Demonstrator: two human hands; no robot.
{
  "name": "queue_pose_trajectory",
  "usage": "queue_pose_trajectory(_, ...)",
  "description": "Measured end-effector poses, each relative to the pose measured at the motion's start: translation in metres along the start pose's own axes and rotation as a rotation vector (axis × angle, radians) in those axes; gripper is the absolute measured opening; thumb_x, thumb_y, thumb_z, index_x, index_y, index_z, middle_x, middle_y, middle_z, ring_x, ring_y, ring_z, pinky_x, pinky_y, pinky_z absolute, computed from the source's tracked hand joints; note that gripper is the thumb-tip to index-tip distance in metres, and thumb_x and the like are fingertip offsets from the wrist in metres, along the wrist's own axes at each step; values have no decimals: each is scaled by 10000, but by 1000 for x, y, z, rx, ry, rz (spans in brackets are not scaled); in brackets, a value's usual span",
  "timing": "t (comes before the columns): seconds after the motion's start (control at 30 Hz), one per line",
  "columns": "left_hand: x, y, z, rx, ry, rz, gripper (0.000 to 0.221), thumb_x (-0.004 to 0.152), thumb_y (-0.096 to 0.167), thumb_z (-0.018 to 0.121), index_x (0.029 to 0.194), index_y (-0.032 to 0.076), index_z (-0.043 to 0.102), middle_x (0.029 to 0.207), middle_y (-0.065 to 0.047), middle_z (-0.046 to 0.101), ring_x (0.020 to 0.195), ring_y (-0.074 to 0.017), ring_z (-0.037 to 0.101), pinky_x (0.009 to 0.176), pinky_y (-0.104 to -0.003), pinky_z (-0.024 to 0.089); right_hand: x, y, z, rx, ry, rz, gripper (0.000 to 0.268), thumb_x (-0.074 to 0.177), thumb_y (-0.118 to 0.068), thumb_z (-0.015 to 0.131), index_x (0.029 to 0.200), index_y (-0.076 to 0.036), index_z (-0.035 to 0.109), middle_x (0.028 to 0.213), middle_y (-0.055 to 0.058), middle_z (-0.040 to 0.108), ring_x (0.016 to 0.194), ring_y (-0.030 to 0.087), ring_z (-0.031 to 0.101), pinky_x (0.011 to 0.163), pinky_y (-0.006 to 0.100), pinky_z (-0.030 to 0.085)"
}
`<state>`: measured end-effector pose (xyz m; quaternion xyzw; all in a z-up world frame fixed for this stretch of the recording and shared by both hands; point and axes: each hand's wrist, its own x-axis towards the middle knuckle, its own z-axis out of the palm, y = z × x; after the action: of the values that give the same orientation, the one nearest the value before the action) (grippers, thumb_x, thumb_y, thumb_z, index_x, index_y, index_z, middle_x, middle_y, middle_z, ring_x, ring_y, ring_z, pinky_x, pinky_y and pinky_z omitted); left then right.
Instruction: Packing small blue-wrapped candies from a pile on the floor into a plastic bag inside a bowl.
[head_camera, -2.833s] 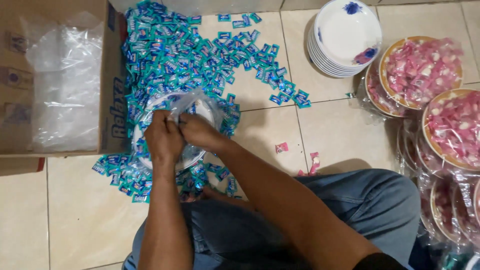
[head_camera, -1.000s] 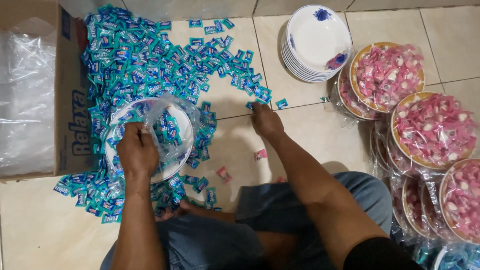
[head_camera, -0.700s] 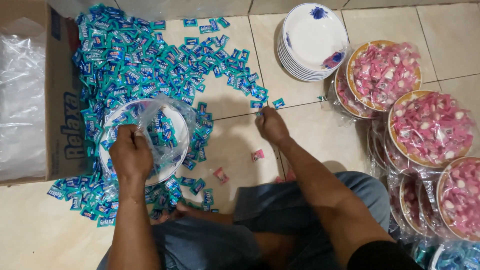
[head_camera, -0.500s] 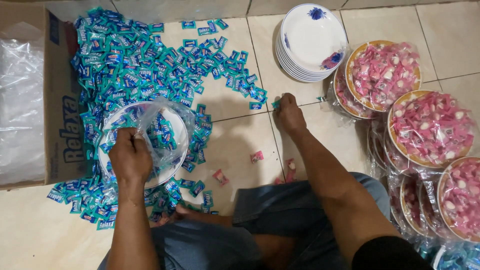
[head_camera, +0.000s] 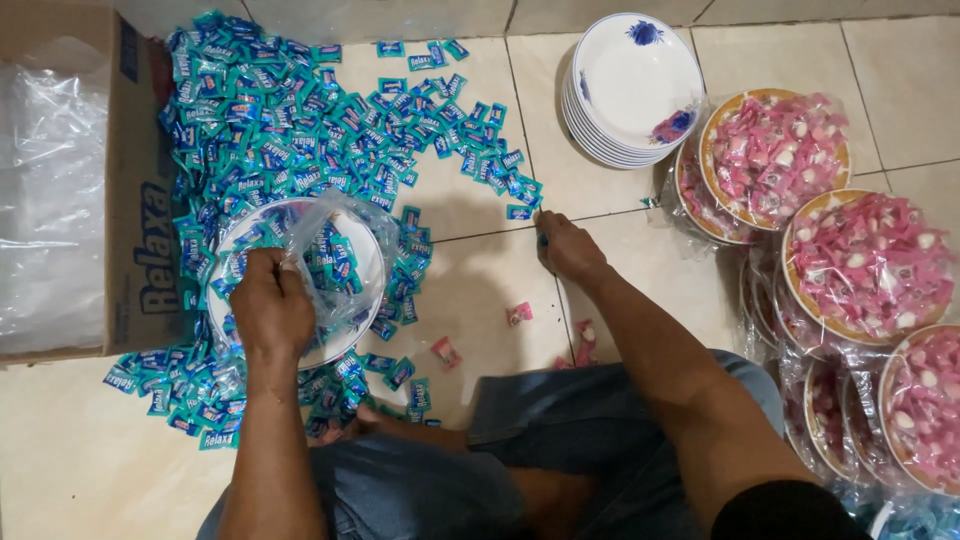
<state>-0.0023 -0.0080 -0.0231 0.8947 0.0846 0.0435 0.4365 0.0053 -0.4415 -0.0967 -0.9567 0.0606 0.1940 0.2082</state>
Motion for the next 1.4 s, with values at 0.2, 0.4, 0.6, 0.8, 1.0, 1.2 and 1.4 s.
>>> queue_pose_trajectory(0.2,0,6,-2,-24,12,-15,175,1070,67,508,1151,0,647,839,-277,695,795,-473,695,664,-534,528,23,-20,17,17,217,-118,454,935,-200,565,1374,-87,535,1165,211,601,1043,482,681,891,586,576)
queue_pose_trajectory(0.4,6,7,-3,25,-34,-132,219,1039,141,498,1169,37,641,925,-299,709,942,-525,681,753,-591,533,24,-33,32,-78,34,62,334,986,-239,497,1302,-154,428,1268,278,559,1085,560,659,971,605,559)
queue_pose_trajectory(0.6,5,3,1,91,-108,-224,325,997,164,457,1221,5,631,1014,-295,717,998,-479,701,825,-571,576,13,-36,24,-140,20,134,310,959,-198,496,1246,-81,516,1056,293,693,949,525,720,785,602,609)
queue_pose_trajectory(0.8,2,12,-8,21,-95,-185,294,998,130,447,1188,1,630,956,-312,701,942,-516,686,747,-572,553,32,-28,54,670,187,178,298,949,-175,539,1219,-65,603,668,106,626,491,205,594,434,350,477)
queue_pose_trajectory(1.0,1,19,-12,23,-94,-149,288,997,120,438,1194,6,614,945,-307,700,933,-506,687,734,-567,544,-26,-238,20,1298,252,11,101,973,-115,455,1042,-126,529,732,23,515,553,98,492,411,202,394)
queue_pose_trajectory(1.2,3,8,-9,94,-129,-150,247,988,178,465,1142,83,633,971,-310,703,1035,-545,654,836,-617,513,-9,-308,97,812,49,-293,489,1072,-371,365,1237,23,603,1191,395,622,1212,564,559,1050,637,436)
queue_pose_trajectory(1.4,9,-12,-12,140,-29,-243,227,997,208,506,1160,156,656,986,-254,721,1057,-490,672,887,-568,532,-50,-305,23,557,-105,-645,367,1037,-207,519,1218,55,700,1136,391,684,1128,587,621,986,644,510)
